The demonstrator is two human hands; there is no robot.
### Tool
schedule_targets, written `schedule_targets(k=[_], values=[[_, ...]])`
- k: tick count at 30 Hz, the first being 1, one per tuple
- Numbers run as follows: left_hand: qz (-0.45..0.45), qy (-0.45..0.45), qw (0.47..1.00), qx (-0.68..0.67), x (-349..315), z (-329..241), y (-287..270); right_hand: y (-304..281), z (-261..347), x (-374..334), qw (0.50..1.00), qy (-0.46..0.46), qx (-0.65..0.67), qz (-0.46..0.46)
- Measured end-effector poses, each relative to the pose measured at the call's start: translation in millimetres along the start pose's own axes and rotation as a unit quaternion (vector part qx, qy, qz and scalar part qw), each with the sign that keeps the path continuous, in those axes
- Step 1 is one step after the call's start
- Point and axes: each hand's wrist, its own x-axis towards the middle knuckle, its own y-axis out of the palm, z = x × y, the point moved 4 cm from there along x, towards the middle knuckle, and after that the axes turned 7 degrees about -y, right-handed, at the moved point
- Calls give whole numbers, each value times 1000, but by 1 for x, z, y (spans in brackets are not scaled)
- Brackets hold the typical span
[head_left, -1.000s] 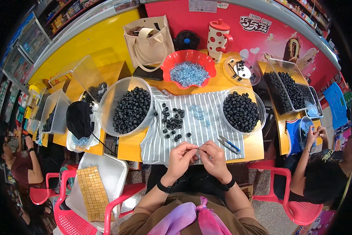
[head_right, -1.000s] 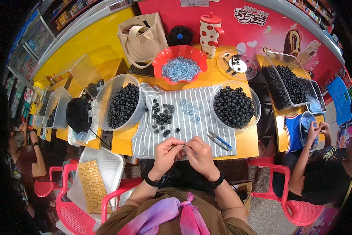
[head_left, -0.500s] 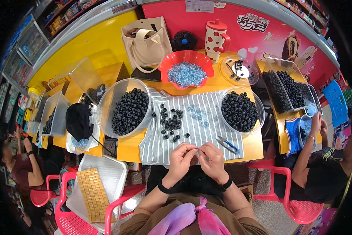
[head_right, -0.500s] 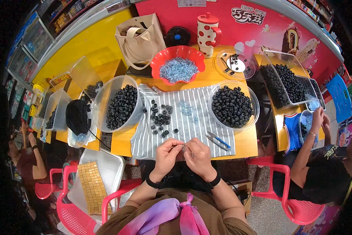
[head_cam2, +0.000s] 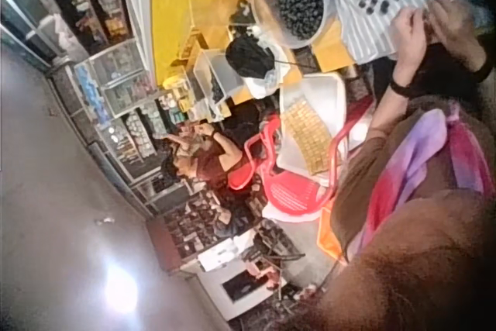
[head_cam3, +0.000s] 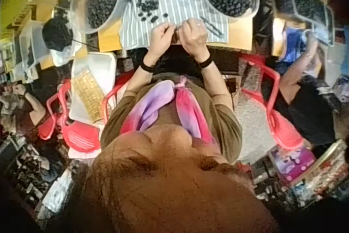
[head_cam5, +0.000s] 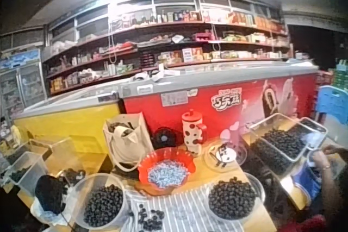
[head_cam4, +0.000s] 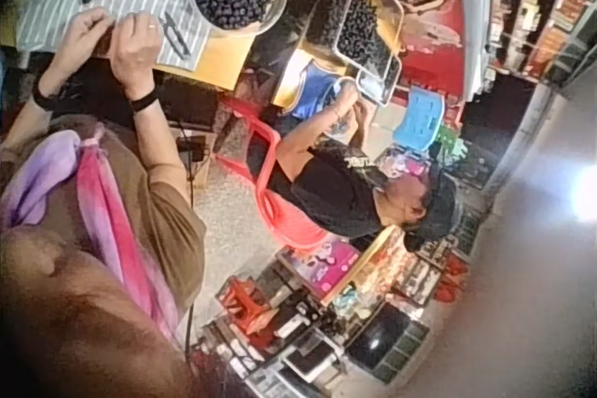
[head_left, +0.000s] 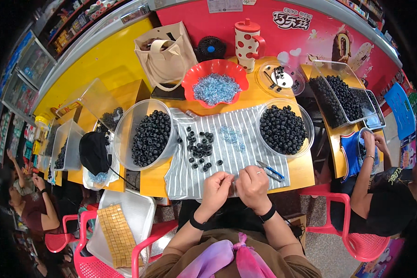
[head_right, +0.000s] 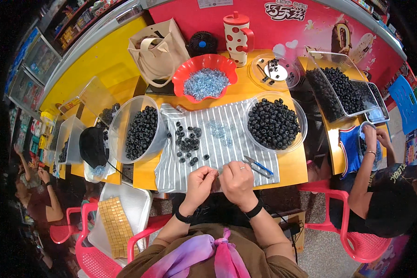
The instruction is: Sorting and inspecting small dark round objects at a table.
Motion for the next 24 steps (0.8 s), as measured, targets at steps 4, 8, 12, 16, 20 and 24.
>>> schedule_targets(k=[4, 8, 12, 16, 20, 24], values=[[-57, 159, 958, 232, 1, -14, -8, 4, -6, 3, 992, 28, -50, 112], [-115, 158, 946, 257, 5, -28, -20, -8, -11, 5, 993, 58, -43, 92], [-129, 166, 911, 355, 12, -43, -20, -23, -28, -1, 995, 95, -4, -1], [-120, 141, 871, 455, 13, -45, -13, -25, -35, -4, 992, 122, 33, -1], [-138, 166, 864, 455, 13, -40, -14, -17, -27, -1, 994, 98, 15, 46], [-128, 175, 856, 470, 11, -42, -8, -12, -19, 3, 988, 126, -12, 92]])
